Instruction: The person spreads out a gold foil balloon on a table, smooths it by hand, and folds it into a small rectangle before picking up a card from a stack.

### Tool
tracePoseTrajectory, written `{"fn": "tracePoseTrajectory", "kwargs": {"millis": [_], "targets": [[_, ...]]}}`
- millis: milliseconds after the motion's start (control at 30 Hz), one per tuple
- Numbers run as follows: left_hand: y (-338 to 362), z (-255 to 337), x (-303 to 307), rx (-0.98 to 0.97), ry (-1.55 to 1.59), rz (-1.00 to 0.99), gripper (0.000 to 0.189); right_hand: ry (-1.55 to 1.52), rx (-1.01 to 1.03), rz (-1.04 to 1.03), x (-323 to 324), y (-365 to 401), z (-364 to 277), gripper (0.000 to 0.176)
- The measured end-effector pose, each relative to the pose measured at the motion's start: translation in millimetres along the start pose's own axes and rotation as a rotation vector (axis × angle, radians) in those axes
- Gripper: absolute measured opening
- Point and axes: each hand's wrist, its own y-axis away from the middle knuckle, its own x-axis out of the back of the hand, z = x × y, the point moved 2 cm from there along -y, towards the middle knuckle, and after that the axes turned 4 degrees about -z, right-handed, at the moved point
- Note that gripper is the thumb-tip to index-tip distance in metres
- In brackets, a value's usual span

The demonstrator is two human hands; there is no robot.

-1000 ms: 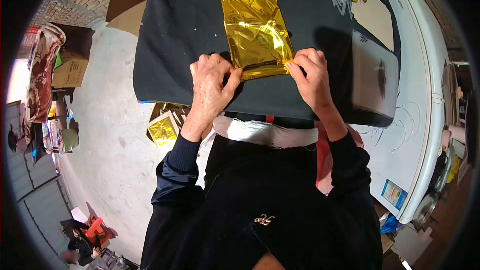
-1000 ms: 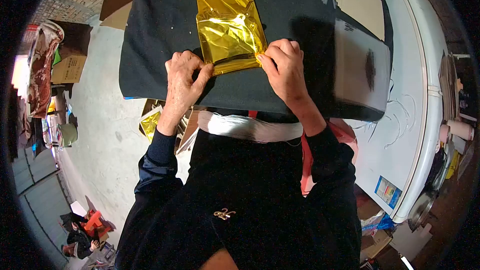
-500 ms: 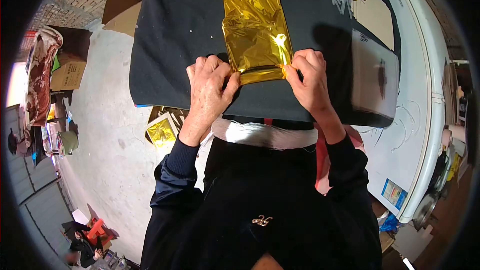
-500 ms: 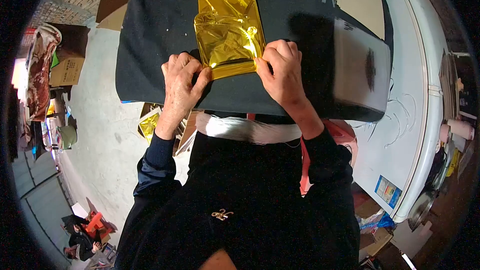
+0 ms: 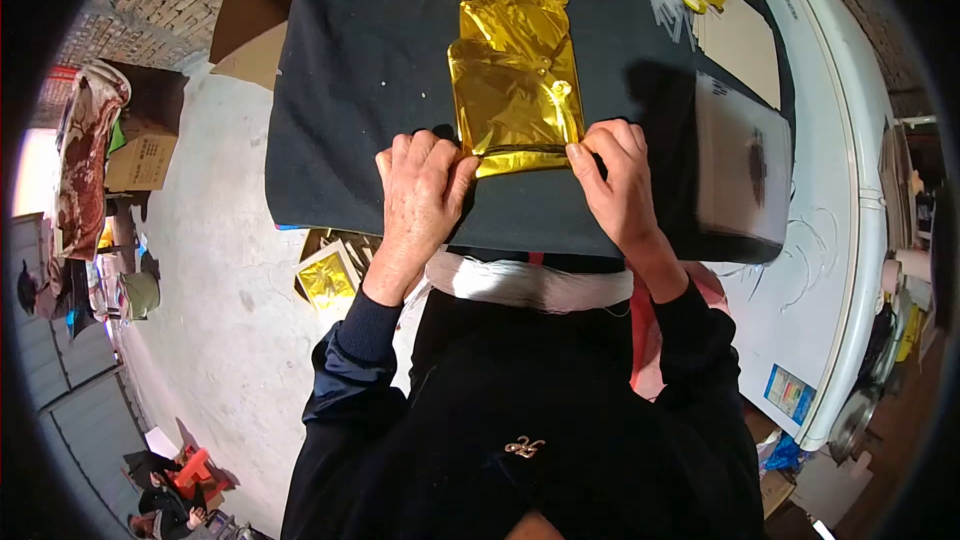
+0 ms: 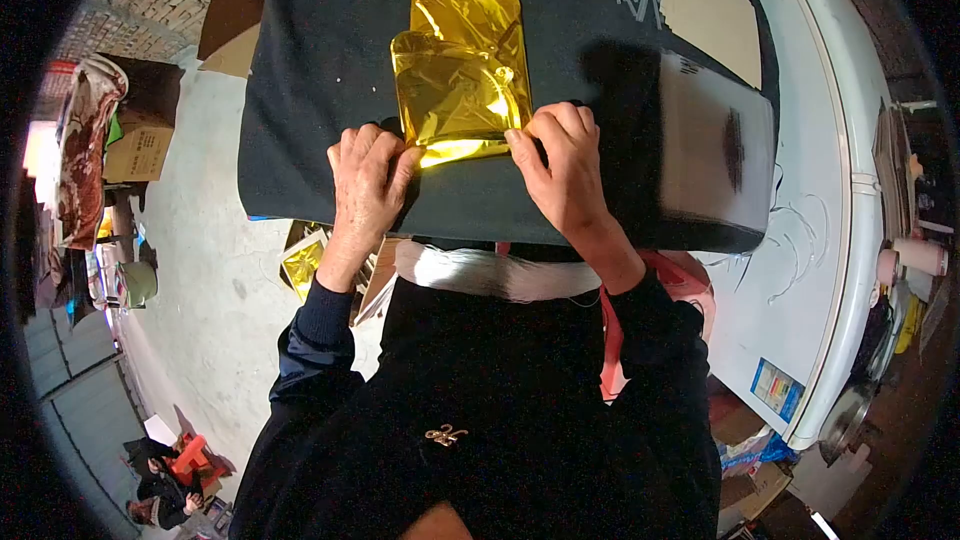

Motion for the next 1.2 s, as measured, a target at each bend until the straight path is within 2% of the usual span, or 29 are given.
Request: {"fn": "tracePoseTrajectory", "kwargs": {"millis": [333,500,700,900,1200], "targets": [[-4,-1,-1,0.039,0.021,0.007,0.018,0.125,0.011,0.057,4,16,-19,0.009],[-9,-5,-5,0.059,0.054,0.028,0.017,0.200,0.030,0.068,1,21,-24,0.016],[-13,-5,1,0.093,0.087,-0.038,0.016,0.268,-0.001,0.053,-2,25,-28,0.023],[-19,-12,5,0.042,0.236,-0.097,0.016,0.267,0.002,0.055,-1,23,-27,0.025],[-18,-9,-1,0.002,0.113,-0.068,0.022,0.279,-0.022,0.023,1,23,-28,0.022]]}}
